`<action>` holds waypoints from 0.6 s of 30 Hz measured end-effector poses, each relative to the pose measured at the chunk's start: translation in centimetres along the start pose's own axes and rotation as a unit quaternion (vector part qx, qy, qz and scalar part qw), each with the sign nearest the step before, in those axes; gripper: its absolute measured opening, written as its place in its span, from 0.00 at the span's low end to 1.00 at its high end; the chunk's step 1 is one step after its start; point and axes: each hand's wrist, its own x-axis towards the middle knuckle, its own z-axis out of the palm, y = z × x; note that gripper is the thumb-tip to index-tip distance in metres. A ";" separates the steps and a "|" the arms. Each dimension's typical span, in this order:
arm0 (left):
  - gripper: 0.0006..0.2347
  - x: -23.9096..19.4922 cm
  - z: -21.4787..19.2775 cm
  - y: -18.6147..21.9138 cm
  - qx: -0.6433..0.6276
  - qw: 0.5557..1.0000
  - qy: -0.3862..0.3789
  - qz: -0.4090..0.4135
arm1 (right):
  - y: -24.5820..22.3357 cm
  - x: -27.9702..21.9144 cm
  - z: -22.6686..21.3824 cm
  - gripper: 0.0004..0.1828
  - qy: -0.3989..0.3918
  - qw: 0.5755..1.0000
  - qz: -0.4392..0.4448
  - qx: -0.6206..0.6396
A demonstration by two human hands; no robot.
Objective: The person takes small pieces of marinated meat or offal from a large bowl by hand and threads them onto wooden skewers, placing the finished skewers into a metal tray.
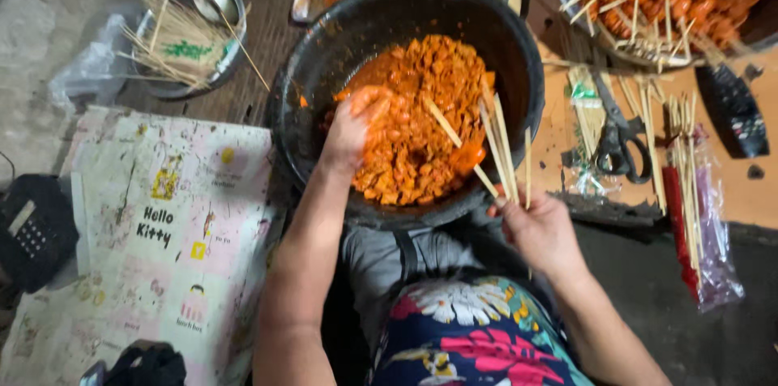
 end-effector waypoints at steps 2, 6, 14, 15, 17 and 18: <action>0.09 -0.3 0.6 -0.4 -0.044 0.996 0.072 0.003 | 0.0 -0.2 0.7 0.07 -0.019 1.000 0.002 0.019; 0.11 -1.3 1.8 -0.4 -0.150 0.982 0.117 0.010 | 0.8 -1.3 1.3 0.07 -0.064 0.997 -0.030 0.004; 0.10 -2.7 3.5 0.4 -0.181 0.976 0.104 0.055 | -0.9 -1.8 2.7 0.07 -0.044 0.999 -0.005 -0.020; 0.10 -3.0 3.6 0.5 -0.174 0.978 0.102 0.044 | -0.9 -1.8 2.7 0.07 -0.048 0.998 -0.016 -0.030; 0.10 -3.4 3.8 0.6 -0.160 0.979 0.120 0.036 | -0.6 -1.8 2.7 0.08 -0.054 0.998 -0.024 -0.039; 0.10 -3.6 3.9 0.7 -0.152 0.979 0.130 0.033 | -0.4 -1.7 2.7 0.08 -0.056 0.998 -0.021 -0.037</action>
